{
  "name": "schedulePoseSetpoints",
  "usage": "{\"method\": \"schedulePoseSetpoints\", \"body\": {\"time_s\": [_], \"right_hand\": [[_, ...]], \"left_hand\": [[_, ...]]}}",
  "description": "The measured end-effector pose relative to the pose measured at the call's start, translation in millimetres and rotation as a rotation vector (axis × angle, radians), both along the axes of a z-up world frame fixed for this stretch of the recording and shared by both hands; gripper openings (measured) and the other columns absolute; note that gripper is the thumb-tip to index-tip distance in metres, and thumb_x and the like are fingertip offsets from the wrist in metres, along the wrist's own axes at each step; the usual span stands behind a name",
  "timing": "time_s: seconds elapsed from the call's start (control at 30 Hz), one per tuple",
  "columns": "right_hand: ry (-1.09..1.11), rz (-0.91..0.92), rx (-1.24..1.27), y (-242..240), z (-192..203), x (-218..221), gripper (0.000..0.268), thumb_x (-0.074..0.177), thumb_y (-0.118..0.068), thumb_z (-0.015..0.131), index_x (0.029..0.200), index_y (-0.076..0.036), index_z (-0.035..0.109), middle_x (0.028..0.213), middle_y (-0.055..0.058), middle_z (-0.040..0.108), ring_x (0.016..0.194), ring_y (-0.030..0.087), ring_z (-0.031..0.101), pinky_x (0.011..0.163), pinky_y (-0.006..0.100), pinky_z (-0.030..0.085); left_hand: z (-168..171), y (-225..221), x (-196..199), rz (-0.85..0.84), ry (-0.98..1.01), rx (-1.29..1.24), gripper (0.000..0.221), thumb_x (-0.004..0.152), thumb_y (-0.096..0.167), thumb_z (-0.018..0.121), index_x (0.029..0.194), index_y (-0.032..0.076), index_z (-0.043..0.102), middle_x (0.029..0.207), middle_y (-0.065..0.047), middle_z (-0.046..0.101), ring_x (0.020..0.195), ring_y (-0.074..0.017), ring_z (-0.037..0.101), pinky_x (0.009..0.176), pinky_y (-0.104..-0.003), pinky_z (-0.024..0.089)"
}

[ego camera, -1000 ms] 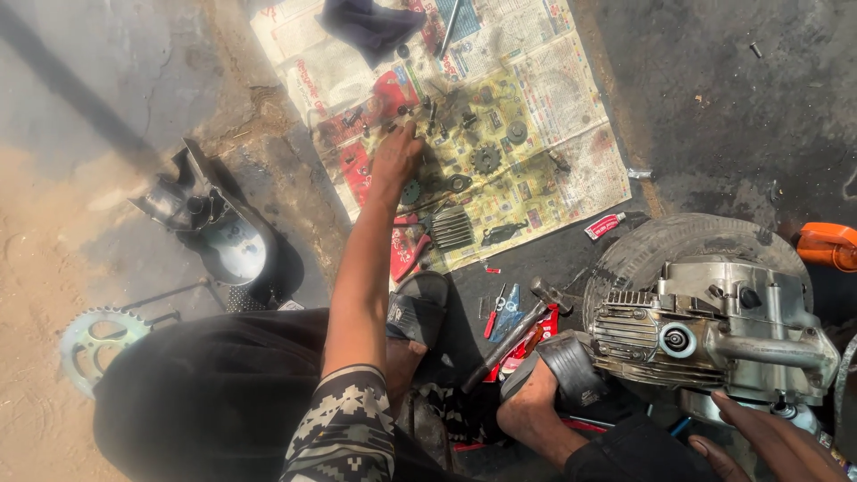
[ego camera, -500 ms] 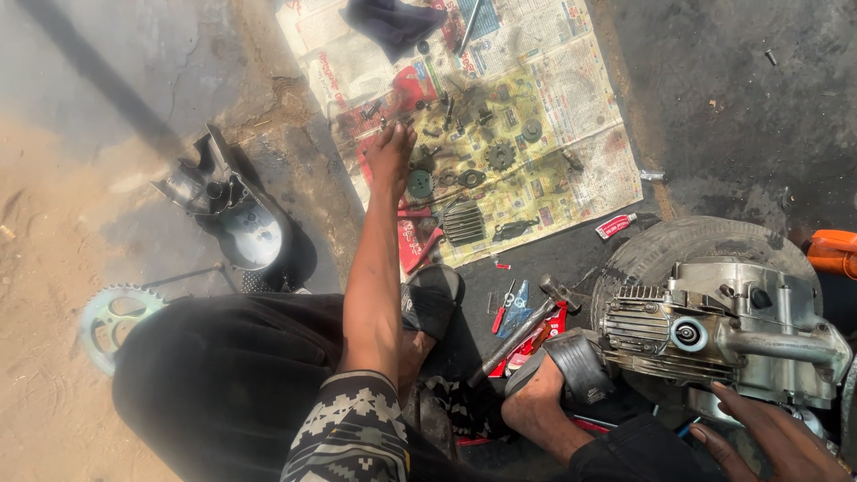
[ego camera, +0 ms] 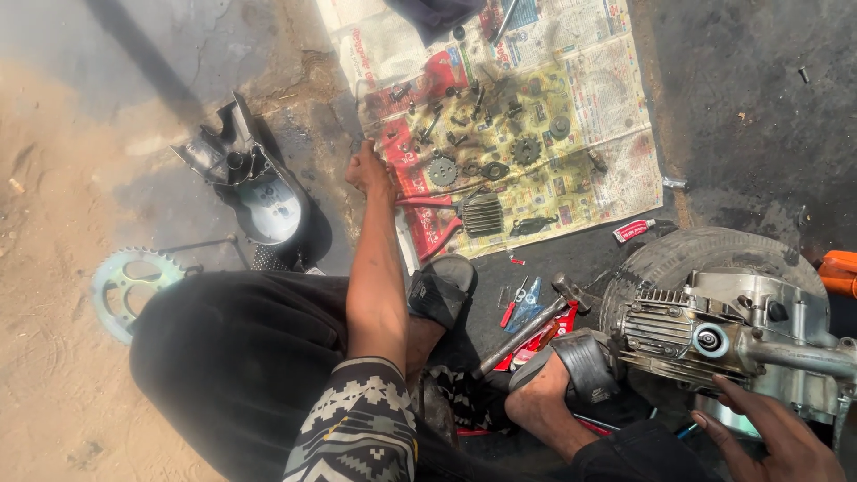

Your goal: The person is repairing a motorcycle engine by assembling and adjusting internal components on the floor.

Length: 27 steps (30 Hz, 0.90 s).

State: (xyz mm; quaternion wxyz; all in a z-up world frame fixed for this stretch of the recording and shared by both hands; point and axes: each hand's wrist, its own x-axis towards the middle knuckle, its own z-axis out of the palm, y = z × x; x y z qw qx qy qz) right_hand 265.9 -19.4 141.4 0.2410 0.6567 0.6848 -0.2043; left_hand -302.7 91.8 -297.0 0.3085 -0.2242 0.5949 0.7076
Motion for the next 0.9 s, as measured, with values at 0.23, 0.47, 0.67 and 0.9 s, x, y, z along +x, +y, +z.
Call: {"method": "schedulePoseSetpoints", "body": {"time_s": [0.23,0.47,0.67,0.9], "right_hand": [[0.001,0.04,0.01,-3.6,-11.8,12.8,0.055,0.082,-0.034,0.081,0.132,-0.015,0.067,0.11,0.012,0.078,0.111,0.025,0.076,0.099,0.045,0.064],[0.02,0.009,0.002,-3.3,-11.3,8.3,0.054,0.081,-0.032,0.082,0.131,-0.014,0.068,0.11,0.012,0.079,0.11,0.024,0.077,0.097,0.044,0.064],[0.09,0.035,0.017,-9.9,-27.3,36.0,0.057,0.082,-0.033,0.08,0.134,-0.012,0.067,0.109,0.013,0.078,0.106,0.025,0.077,0.094,0.044,0.065],[0.017,0.034,-0.033,-3.9,-17.9,18.8,0.059,0.08,-0.035,0.082,0.132,-0.013,0.066,0.11,0.013,0.078,0.108,0.025,0.077,0.096,0.044,0.065]], "left_hand": [[50.5,-6.9,14.6,-0.399,0.416,-0.366,0.026,0.078,0.014,0.079,0.101,0.002,0.077,0.068,-0.004,0.059,0.058,-0.0142,0.057,0.057,-0.037,0.05],[45.6,-7.2,21.7,-0.595,0.616,-0.564,0.035,0.081,0.017,0.077,0.115,0.008,0.08,0.068,-0.008,0.064,0.068,-0.0188,0.063,0.08,-0.036,0.053],[73.1,-12.9,37.0,-1.071,1.0,-0.535,0.024,0.09,0.023,0.076,0.113,0.016,0.077,0.089,-0.015,0.071,0.084,-0.0342,0.068,0.078,-0.048,0.051],[38.4,2.1,37.2,-1.029,1.08,-0.465,0.023,0.093,0.025,0.07,0.111,0.011,0.074,0.088,-0.016,0.069,0.083,-0.0351,0.067,0.075,-0.048,0.051]]}}
